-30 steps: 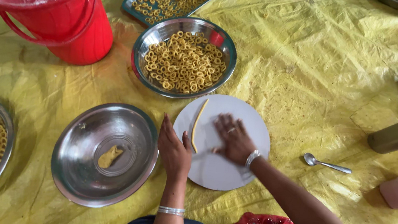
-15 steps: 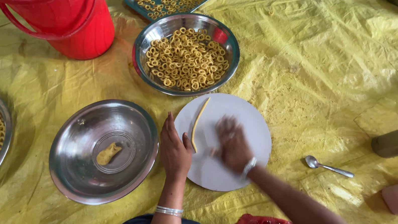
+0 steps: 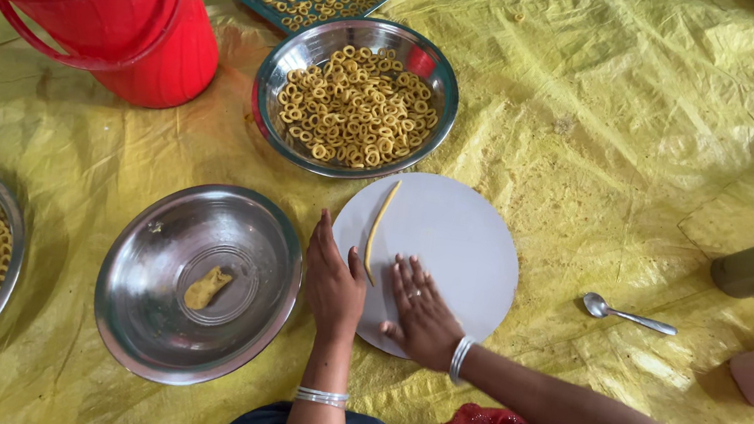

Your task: The person rolls a small piece of yellow dough into a thin rope on a white board, then joins the ends to form a ring. The finished rings are placed into a nearby metal bowl. The process is repeated with additional dough pieces.

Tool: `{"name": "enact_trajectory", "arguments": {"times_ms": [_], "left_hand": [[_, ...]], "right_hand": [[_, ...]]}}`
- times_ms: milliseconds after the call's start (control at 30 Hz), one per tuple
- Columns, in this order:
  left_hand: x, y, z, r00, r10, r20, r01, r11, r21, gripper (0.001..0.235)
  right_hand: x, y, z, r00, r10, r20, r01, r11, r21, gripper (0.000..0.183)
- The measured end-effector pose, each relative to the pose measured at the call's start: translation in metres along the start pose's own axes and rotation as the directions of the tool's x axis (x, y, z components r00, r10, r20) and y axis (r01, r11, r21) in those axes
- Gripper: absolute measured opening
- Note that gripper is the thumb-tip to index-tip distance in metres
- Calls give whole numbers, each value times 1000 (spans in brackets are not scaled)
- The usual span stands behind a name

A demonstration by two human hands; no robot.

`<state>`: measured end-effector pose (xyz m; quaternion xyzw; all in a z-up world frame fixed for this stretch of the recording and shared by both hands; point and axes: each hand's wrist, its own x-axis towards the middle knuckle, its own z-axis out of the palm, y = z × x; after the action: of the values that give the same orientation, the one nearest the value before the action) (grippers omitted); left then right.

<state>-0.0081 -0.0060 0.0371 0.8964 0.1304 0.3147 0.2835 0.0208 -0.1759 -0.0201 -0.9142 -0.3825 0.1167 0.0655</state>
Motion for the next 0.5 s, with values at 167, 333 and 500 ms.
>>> {"name": "enact_trajectory", "arguments": {"times_ms": [167, 333, 500], "left_hand": [[-1, 0, -2, 1000, -22, 10, 22, 1000, -15, 70], [0, -1, 1, 1000, -14, 5, 14, 1000, 4, 70], [-1, -3, 2, 1000, -24, 16, 24, 999, 29, 71]], "right_hand": [[47, 93, -32, 968, 164, -189, -182, 980, -83, 94], [54, 111, -37, 969, 116, -220, -156, 972, -176, 90], [-2, 7, -4, 989, -126, -81, 111, 980, -166, 97]]}}
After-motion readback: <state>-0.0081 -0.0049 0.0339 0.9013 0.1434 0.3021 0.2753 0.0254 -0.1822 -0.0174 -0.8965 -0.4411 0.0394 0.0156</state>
